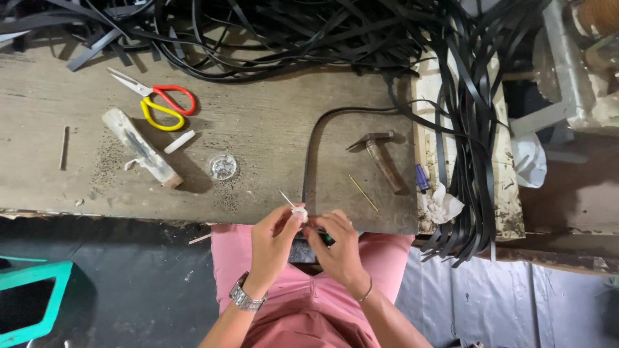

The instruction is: The person is using a hammer and a punch tool to create holes in a long leather strap, using small white pieces as markers for spacing.

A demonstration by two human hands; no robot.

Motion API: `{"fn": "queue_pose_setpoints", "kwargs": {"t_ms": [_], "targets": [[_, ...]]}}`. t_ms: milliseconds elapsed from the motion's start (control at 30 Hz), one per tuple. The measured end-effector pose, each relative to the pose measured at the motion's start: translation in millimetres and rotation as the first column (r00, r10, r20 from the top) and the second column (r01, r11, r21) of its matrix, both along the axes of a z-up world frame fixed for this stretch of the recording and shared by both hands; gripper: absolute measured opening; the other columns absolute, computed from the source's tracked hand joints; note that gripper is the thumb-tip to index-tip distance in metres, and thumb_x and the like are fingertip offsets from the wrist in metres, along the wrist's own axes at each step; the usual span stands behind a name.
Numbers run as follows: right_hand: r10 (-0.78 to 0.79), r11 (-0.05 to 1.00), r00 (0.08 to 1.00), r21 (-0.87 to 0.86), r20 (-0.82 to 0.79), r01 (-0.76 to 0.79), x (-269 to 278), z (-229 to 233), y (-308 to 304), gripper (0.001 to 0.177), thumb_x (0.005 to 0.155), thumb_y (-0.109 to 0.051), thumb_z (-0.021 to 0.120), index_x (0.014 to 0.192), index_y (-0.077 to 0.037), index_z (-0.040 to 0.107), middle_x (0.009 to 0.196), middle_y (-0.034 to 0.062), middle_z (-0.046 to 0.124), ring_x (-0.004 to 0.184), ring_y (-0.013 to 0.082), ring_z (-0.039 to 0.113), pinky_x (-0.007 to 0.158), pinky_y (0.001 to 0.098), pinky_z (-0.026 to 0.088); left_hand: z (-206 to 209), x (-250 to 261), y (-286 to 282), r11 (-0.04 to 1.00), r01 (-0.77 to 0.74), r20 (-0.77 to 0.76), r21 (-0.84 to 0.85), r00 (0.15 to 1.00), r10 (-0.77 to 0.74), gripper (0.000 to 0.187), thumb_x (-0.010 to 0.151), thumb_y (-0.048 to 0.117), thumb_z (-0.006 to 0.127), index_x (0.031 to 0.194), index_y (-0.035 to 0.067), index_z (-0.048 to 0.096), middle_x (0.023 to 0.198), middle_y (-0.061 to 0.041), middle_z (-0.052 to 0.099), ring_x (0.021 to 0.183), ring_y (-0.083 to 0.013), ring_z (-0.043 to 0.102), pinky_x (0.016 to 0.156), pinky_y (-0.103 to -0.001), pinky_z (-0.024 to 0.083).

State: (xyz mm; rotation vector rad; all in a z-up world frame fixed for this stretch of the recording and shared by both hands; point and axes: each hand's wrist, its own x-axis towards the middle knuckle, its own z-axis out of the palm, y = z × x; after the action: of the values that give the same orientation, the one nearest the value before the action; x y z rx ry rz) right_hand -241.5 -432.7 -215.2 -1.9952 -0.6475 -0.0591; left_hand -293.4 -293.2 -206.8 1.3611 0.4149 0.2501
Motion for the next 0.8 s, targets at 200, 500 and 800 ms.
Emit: {"fn": "queue_pose_setpoints", "kwargs": {"t_ms": [200,500,800], "targets": [[0.212,0.974,0.939,0.016,0.271,-0.225,48.6,-5.3,4.6,0.026,0.099,-0.008,0.057,0.121,-0.003,0.071,0.118,0.0139,0.072,0.112,0.0393,0.068,0.094,0.0479,0.053,-6.5,-3.8,19.4,0.986,-0.075,0.005,0.149,0.997,0.075,0.035,0.098,0.022,0.065,0.124,0.001,0.072,0.097,-0.02,0.077,0.086,-0.0221,0.072,0.081,-0.034,0.059],[0.386,0.875,0.832,-0.443,0.399,-0.194,70.3,-24.5,-15.3,0.055,0.096,-0.05,0.065,0.134,-0.01,0.063,0.145,0.0089,0.06,0.14,0.0295,0.051,0.118,0.048,0.033,-1.8,-5.6,24.7,0.959,-0.075,0.116,0.273,0.992,0.045,0.029,0.1,0.021,0.064,0.118,0.0,0.074,0.103,-0.021,0.075,0.098,-0.0285,0.076,0.086,-0.038,0.061],[0.348,0.901,0.841,-0.397,0.414,-0.178,69.9,-36.2,-23.5,0.063,0.09,-0.049,0.072,0.136,-0.007,0.062,0.148,0.0115,0.057,0.141,0.0294,0.05,0.12,0.0446,0.035,-3.5,0.1,20.9,0.919,-0.041,0.129,0.392,0.992,-0.01,0.023,0.099,0.016,0.066,0.116,0.004,0.076,0.099,-0.016,0.075,0.086,-0.0259,0.077,0.08,-0.034,0.063]]}}
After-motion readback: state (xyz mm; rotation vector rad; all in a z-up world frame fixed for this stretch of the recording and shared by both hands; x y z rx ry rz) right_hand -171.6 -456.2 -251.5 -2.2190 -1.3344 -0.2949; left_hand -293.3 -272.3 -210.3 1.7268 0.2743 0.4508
